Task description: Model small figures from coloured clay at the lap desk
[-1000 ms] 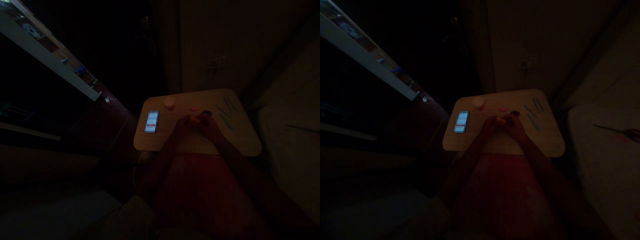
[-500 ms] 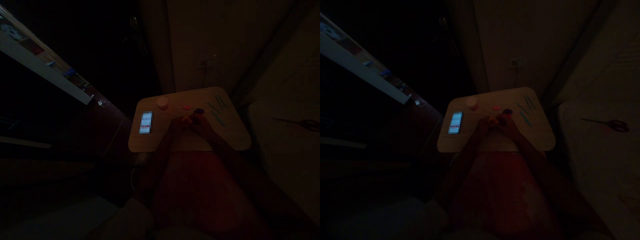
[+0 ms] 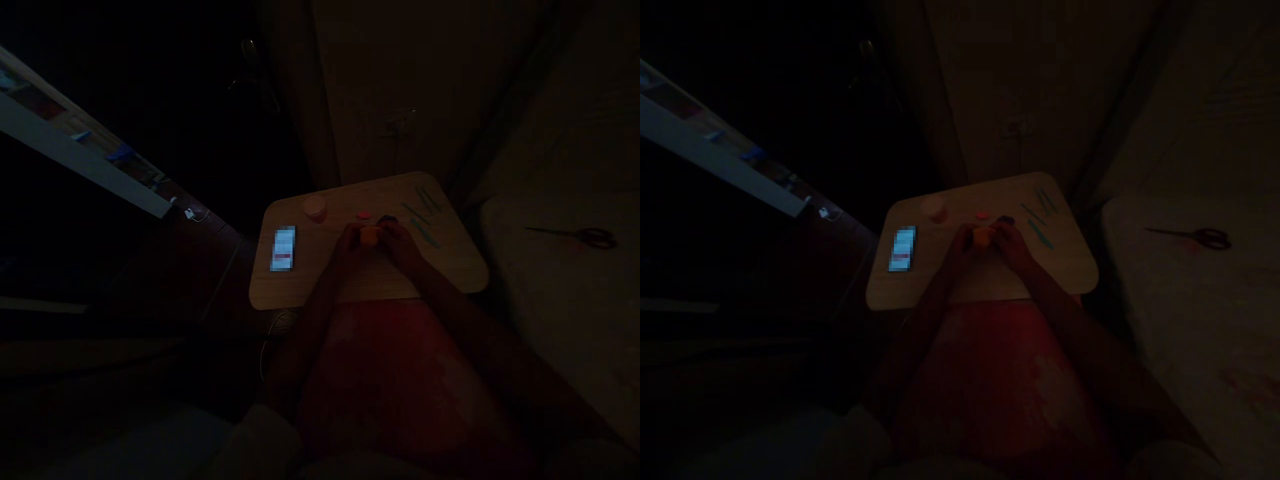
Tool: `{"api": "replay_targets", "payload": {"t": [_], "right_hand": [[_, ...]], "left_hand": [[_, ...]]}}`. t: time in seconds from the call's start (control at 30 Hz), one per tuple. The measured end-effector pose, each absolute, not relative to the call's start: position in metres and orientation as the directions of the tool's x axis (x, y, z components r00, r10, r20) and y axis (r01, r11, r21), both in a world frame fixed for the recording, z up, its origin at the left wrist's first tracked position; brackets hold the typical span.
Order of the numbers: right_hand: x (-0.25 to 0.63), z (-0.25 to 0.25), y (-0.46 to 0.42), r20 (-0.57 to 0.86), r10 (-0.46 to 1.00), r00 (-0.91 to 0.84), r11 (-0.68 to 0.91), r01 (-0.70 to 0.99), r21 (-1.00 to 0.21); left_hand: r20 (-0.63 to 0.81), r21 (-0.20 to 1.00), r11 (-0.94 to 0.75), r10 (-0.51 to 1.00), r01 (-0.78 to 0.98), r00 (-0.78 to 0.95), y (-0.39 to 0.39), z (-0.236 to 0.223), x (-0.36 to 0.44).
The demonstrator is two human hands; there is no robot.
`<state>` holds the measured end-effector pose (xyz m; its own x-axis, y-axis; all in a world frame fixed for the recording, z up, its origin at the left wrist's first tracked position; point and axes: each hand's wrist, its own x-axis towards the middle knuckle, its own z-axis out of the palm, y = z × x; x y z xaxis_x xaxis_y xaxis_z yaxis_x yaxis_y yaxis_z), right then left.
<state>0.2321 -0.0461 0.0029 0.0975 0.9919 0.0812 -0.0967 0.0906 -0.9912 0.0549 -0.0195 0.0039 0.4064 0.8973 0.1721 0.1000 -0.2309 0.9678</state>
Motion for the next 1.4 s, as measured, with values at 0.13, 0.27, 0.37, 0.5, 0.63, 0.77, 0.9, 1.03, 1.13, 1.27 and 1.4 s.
{"api": "replay_targets", "payload": {"t": [0.13,0.27,0.37,0.5,0.63,0.77,0.9,1.03,1.13,1.27,1.4], "right_hand": [[0.232,0.0,-0.044,0.061,0.994,0.095,0.074,-0.142,-0.987],[0.231,0.001,-0.043,0.037,0.993,0.113,0.06,-0.21,-0.976],[0.231,0.001,-0.043,0.024,0.994,0.103,0.046,-0.221,-0.974],[0.232,0.0,-0.043,0.022,0.996,0.084,0.036,-0.169,-0.985],[0.233,-0.001,-0.042,0.074,0.994,0.082,0.079,-0.072,-0.994],[0.232,0.0,-0.041,0.105,0.991,0.078,0.105,-0.001,-0.994],[0.23,0.005,-0.043,0.122,0.991,0.061,0.119,0.061,-0.991],[0.228,0.008,-0.046,0.097,0.995,-0.006,0.096,0.139,-0.986],[0.229,0.006,-0.048,0.052,0.998,-0.038,0.057,0.159,-0.986],[0.232,0.0,-0.048,0.01,0.997,-0.073,0.022,0.163,-0.986],[0.233,-0.003,-0.047,0.004,0.995,-0.099,0.018,0.146,-0.989]], "left_hand": [[0.247,0.955,-0.294,0.852,0.031,0.462,-0.023,0.01,0.055],[0.256,0.944,-0.325,0.83,0.056,0.495,-0.023,0.011,0.056],[0.251,0.941,-0.329,0.833,0.078,0.492,-0.023,0.011,0.056],[0.287,0.914,-0.392,0.805,0.103,0.518,-0.023,0.014,0.056],[0.321,0.89,-0.441,0.789,0.118,0.524,-0.023,0.014,0.056],[0.321,0.882,-0.447,0.803,0.152,0.502,-0.022,0.01,0.056],[0.312,0.877,-0.443,0.818,0.185,0.484,-0.023,0.009,0.055],[0.304,0.885,-0.429,0.828,0.183,0.471,-0.026,0.01,0.053],[0.291,0.9,-0.408,0.823,0.151,0.488,-0.027,0.01,0.053],[0.269,0.918,-0.38,0.811,0.117,0.519,-0.026,0.009,0.053],[0.245,0.942,-0.326,0.832,0.082,0.498,-0.026,0.011,0.055]]}}
